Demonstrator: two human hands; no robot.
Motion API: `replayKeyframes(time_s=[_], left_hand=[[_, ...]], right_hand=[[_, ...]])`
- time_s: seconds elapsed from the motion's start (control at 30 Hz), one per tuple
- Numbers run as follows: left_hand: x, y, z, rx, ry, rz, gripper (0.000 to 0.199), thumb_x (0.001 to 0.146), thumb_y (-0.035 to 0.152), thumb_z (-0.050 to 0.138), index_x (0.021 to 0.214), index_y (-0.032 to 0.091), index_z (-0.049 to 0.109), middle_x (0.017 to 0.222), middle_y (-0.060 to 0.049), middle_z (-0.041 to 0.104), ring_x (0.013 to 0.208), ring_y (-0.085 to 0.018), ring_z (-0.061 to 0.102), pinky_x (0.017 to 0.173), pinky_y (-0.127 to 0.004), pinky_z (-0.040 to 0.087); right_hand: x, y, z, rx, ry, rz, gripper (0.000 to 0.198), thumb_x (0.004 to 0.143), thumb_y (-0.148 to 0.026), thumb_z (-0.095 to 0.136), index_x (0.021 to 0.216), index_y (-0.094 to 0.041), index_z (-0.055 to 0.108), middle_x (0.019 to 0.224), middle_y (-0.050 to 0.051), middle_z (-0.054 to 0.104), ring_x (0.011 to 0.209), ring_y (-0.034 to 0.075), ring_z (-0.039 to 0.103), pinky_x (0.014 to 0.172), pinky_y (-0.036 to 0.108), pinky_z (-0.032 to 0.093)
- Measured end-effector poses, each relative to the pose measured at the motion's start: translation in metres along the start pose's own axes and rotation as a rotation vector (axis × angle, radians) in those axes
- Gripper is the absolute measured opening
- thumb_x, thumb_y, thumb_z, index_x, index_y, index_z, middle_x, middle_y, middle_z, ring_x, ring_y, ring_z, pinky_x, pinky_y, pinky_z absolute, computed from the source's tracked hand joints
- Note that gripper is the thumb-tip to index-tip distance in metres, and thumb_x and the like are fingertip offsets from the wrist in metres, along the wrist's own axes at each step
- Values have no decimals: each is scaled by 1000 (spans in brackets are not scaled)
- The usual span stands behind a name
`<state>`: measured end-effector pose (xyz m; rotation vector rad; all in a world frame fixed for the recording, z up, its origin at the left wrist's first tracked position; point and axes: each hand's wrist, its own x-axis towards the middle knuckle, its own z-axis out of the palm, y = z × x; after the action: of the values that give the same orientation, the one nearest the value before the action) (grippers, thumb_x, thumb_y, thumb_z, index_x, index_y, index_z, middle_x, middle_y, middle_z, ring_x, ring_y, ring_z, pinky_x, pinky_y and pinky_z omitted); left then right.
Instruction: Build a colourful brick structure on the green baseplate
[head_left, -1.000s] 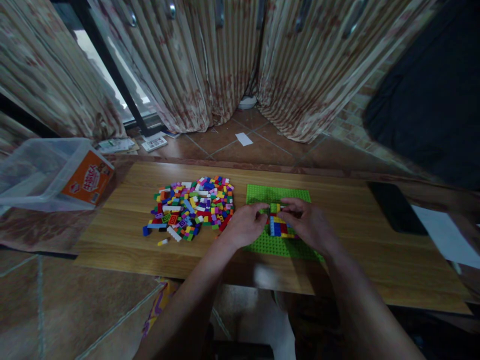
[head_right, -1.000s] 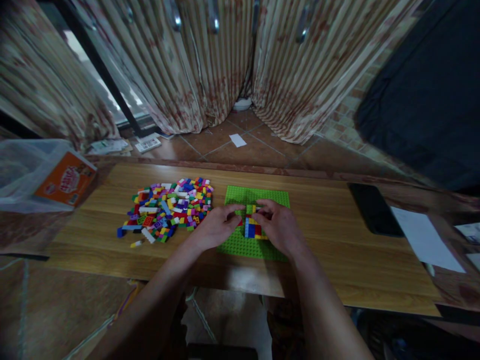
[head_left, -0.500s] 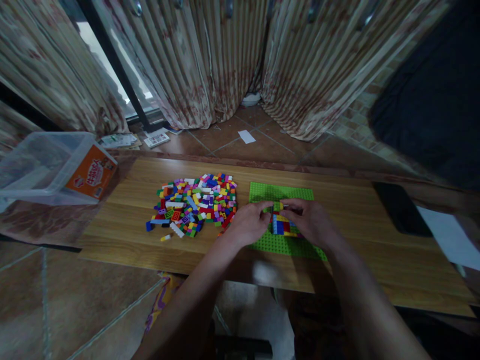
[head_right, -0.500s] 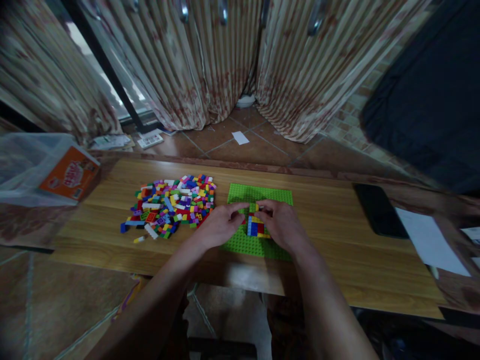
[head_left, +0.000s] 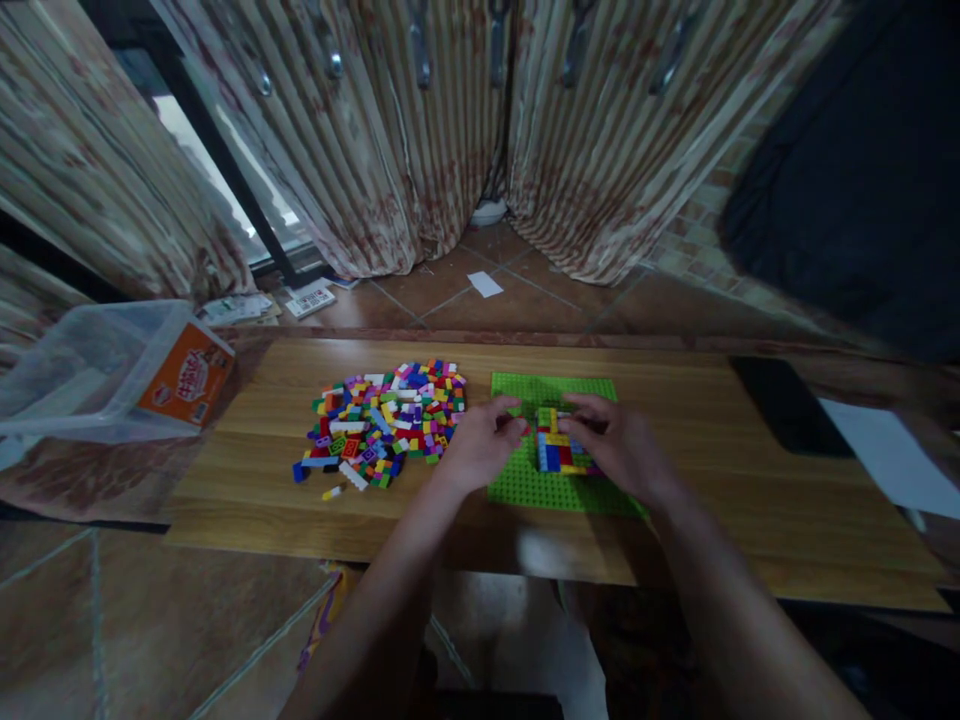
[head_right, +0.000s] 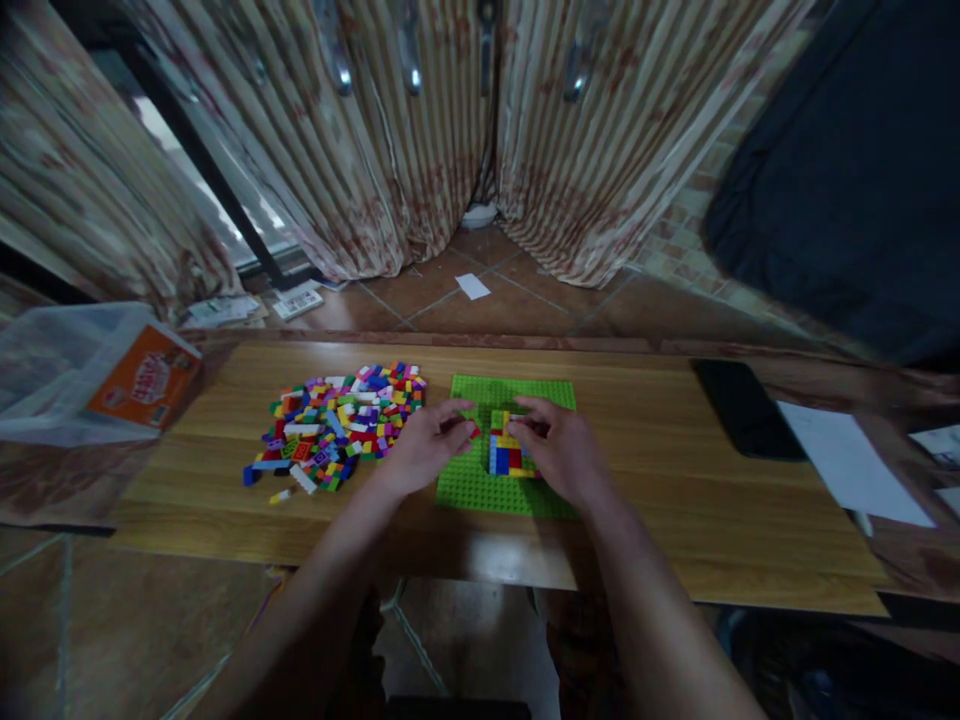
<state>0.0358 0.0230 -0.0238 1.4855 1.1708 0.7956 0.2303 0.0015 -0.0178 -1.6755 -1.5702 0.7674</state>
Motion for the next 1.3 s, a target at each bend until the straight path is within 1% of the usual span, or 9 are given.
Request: replayKeyframes(time_s=[0.1, 0.2, 0.33, 0.47, 0.57, 0.77, 1.0, 1.17, 1.3], left_hand=[[1, 2, 1, -200, -1, -54, 31, 81, 19, 58, 110, 13, 63, 79, -3, 67, 66, -13, 63, 63, -24, 50], [0, 10, 4, -317, -28, -84, 24, 80, 16, 59, 103, 12, 63, 85, -4, 67, 64, -10, 62, 64, -23, 50], [0, 15, 7, -349, -44, -45, 16, 80, 20, 62, 93, 12, 64, 78, -2, 66, 62, -9, 60, 62, -22, 49], [0, 13, 9, -354, -53, 6, 17, 80, 26, 65, 90, 12, 64, 71, 0, 64, 60, -9, 57, 60, -21, 47], [0, 10, 11, -341, -81, 49, 18, 81, 28, 64, 91, 13, 64, 74, -1, 66, 62, -9, 59, 61, -21, 48], [2, 6, 11, -100, 39, 87, 24, 85, 29, 59, 104, 15, 65, 88, -4, 69, 67, -12, 63, 63, -24, 49], [4, -5, 12, -40, 66, 63, 34, 85, 25, 57, 118, 15, 62, 108, -10, 70, 73, -15, 66, 71, -29, 54], [2, -1, 17, -136, 18, 18, 36, 84, 21, 57, 119, 14, 61, 111, -12, 70, 74, -15, 68, 71, -29, 56], [0, 7, 17, -94, 30, 5, 36, 83, 18, 56, 118, 13, 61, 112, -13, 70, 74, -16, 68, 70, -29, 56]], right_hand=[[-5, -1, -3, 123, 93, -25, 31, 81, -37, 63, 105, -19, 71, 90, 6, 75, 77, 20, 69, 73, 35, 54], [-9, -9, -3, 131, 64, -107, 26, 82, -35, 64, 102, -21, 72, 95, 5, 73, 83, 19, 67, 76, 34, 53], [-14, -25, 4, 7, -45, -226, 23, 83, -31, 64, 104, -23, 70, 92, 3, 69, 80, 16, 63, 73, 30, 50], [-17, -33, 10, -101, -14, -298, 17, 87, -26, 59, 98, -22, 71, 87, 2, 65, 80, 16, 61, 74, 30, 48], [-17, -29, 8, -139, -14, -321, 17, 88, -26, 57, 98, -21, 70, 87, 3, 65, 81, 17, 62, 74, 31, 48], [-3, 2, -14, -196, 88, -243, 20, 86, -29, 58, 98, -21, 71, 94, 6, 69, 88, 21, 64, 83, 37, 49], [11, 15, -13, -276, -38, -247, 18, 85, -25, 59, 95, -23, 74, 99, 6, 69, 95, 22, 62, 90, 40, 47], [16, 12, -8, -231, -102, -230, 18, 85, -24, 60, 96, -21, 73, 98, 6, 69, 94, 21, 62, 90, 38, 47], [19, 9, -10, -212, -133, -164, 16, 82, -21, 62, 92, -21, 74, 95, 5, 70, 88, 19, 64, 85, 35, 48]])
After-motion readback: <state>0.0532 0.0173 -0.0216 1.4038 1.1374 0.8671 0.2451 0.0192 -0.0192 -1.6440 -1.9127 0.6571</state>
